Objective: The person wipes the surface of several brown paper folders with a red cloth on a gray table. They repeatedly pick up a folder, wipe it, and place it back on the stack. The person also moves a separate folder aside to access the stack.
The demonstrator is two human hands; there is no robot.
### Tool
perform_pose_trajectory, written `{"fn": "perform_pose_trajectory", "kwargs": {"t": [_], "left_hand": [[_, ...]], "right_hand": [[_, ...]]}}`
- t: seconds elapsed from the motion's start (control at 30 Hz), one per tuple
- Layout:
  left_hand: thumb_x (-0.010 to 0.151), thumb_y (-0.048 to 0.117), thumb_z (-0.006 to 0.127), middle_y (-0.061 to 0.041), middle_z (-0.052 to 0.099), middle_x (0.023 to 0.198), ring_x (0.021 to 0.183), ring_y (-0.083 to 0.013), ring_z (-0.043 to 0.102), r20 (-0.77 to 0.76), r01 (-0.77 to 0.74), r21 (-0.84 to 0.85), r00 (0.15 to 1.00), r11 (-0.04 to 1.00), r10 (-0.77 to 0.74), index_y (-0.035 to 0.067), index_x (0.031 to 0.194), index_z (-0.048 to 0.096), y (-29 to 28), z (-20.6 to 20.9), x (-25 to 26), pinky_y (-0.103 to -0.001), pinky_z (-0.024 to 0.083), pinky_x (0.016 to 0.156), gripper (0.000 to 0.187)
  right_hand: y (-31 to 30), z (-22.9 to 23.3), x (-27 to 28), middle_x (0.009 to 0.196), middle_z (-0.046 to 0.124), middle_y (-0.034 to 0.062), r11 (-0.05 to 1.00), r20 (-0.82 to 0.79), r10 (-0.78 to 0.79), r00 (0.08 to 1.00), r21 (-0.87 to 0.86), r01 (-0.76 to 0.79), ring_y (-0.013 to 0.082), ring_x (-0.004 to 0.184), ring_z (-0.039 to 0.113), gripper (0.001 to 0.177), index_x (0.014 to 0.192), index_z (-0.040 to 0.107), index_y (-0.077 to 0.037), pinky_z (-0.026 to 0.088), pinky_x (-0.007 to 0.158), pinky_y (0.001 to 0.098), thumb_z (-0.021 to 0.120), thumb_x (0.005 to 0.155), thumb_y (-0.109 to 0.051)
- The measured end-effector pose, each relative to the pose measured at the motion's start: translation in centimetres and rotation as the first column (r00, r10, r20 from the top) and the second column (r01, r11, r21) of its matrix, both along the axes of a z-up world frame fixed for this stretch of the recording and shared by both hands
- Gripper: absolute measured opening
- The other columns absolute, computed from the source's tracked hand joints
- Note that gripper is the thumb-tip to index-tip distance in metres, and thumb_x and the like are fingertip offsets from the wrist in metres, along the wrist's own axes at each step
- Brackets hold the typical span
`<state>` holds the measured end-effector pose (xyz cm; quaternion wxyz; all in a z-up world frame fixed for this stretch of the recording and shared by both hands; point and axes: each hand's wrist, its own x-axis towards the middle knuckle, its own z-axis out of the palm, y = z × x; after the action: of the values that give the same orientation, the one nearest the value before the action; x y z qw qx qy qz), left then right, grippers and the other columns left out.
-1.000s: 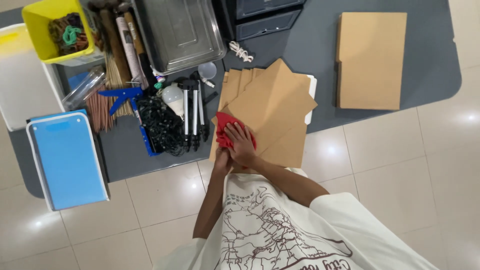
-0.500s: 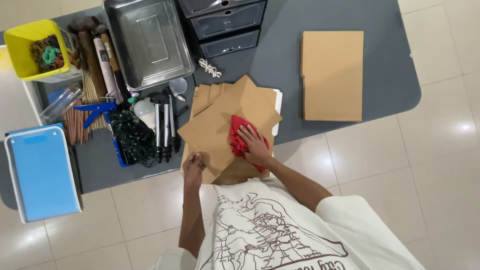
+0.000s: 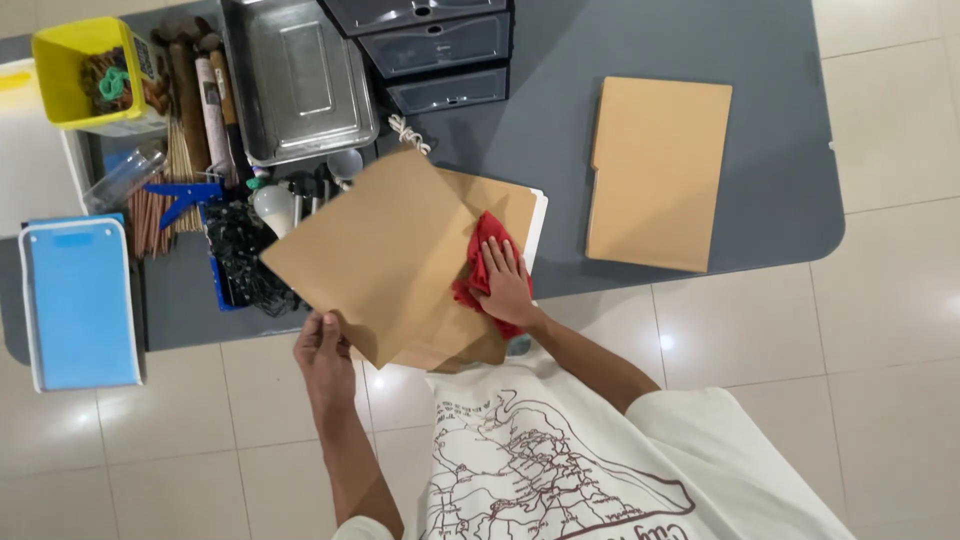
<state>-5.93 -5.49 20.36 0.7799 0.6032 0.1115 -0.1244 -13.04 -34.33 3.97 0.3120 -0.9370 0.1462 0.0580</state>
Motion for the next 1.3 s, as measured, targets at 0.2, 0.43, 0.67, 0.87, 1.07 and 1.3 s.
{"fn": "perform_pose_trajectory", "kwargs": {"t": [0.2,0.43,0.67,0.87,1.07,1.3], "left_hand": [[0.105,0.014,0.060,0.000,0.067,0.100,0.092,-0.0119,0.063,0.071,0.003,-0.089,0.997,0.996,0.004,0.006,0.115,0.064,-2.5,2.6,-2.1,-0.032,0.056,0.086,0.013],[0.096,0.003,0.068,-0.001,0.065,0.101,0.091,-0.0137,0.066,-0.076,0.130,-0.132,0.987,0.983,-0.141,0.008,0.114,0.058,-10.4,-4.6,-5.9,-0.035,0.059,0.082,0.021],[0.093,0.006,0.072,-0.014,0.071,0.108,0.096,-0.0208,0.072,-0.245,0.480,-0.057,0.843,0.875,-0.479,-0.002,0.113,0.060,-21.1,-11.5,-8.4,-0.035,0.062,0.086,0.024],[0.097,0.012,0.071,-0.009,0.071,0.109,0.099,-0.0148,0.068,-0.134,0.812,0.051,0.582,0.581,-0.802,-0.002,0.114,0.064,-25.8,-15.4,-8.1,-0.029,0.056,0.085,0.023],[0.100,0.018,0.068,-0.005,0.069,0.103,0.094,-0.0116,0.064,-0.150,0.850,0.162,0.524,0.502,-0.839,0.000,0.115,0.065,-24.3,-14.1,-7.6,-0.029,0.054,0.082,0.023],[0.099,0.019,0.065,-0.006,0.071,0.100,0.091,-0.0121,0.067,-0.233,0.757,0.262,0.651,0.598,-0.722,0.001,0.113,0.067,-19.6,-14.5,-8.3,-0.028,0.055,0.083,0.023]], "right_hand": [[-4.0,9.5,2.6,0.169,0.013,0.0125,0.959,-0.300,0.284,0.911,0.086,-0.271,0.0383,0.156,0.004,0.112,0.161,0.021,-0.014,0.011,0.123,0.0584,0.080,0.074,-0.053],[-9.0,11.0,-1.3,0.158,0.047,0.0147,-0.389,-0.212,-0.215,0.953,0.914,0.115,0.0343,0.144,0.044,0.070,0.157,0.039,-0.004,0.032,0.121,0.0522,0.045,0.104,-0.049],[-15.6,6.6,-7.7,0.131,0.061,0.0133,-0.173,-0.283,-0.731,0.621,0.957,0.232,0.0264,0.118,0.060,0.051,0.142,0.049,-0.005,0.052,0.099,0.0452,0.059,0.101,-0.032],[-25.9,8.4,-10.2,0.124,0.063,0.0104,0.241,-0.043,-0.806,0.591,0.887,0.393,0.0205,0.110,0.062,0.045,0.140,0.054,-0.002,0.055,0.097,0.0389,0.070,0.101,-0.018],[-32.8,11.1,-9.8,0.123,0.064,0.0099,0.352,0.002,-0.818,0.576,0.793,0.497,0.0202,0.112,0.065,0.044,0.137,0.047,-0.004,0.057,0.096,0.0378,0.067,0.100,-0.015],[-37.7,0.0,-11.0,0.117,0.065,0.0148,0.577,0.085,-0.806,0.585,0.329,0.747,0.0240,0.104,0.066,0.046,0.134,0.054,-0.002,0.056,0.090,0.0377,0.072,0.092,-0.008]]}}
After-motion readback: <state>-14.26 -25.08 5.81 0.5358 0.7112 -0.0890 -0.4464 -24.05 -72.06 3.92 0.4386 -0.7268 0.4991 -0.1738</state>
